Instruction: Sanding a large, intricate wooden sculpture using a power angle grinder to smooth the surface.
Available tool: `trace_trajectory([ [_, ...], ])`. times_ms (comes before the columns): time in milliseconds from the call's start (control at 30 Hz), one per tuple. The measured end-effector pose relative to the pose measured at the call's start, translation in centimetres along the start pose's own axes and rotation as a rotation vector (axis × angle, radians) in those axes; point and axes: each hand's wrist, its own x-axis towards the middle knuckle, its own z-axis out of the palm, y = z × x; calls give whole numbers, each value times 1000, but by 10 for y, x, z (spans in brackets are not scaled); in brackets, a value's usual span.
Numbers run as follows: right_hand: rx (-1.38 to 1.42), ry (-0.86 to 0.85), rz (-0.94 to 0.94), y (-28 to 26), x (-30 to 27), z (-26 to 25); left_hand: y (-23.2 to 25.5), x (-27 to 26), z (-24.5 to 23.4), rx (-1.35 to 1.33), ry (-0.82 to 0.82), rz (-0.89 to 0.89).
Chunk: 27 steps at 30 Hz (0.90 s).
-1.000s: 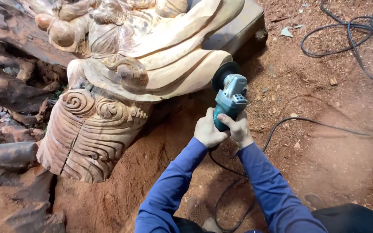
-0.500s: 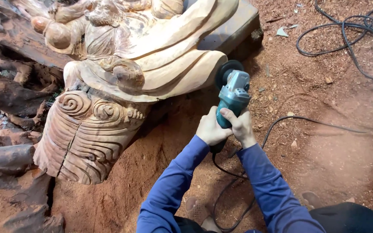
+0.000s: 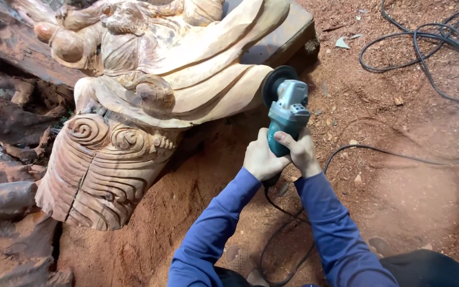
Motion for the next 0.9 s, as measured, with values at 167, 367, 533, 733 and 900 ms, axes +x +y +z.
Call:
trace_trajectory([
  [167, -43, -52, -8, 30, 2, -11, -14, 5, 13, -32, 8, -7],
  [367, -72, -27, -9, 30, -6, -4, -19, 4, 9, -32, -8, 54],
  [533, -53, -56, 35, 28, -1, -5, -30, 14, 15, -18, 20, 20],
  [733, -107, 10, -1, 23, 1, -13, -5, 6, 7, -34, -53, 29],
  [900, -51, -3, -2, -4, 12, -7, 8, 7, 5, -25, -15, -3],
])
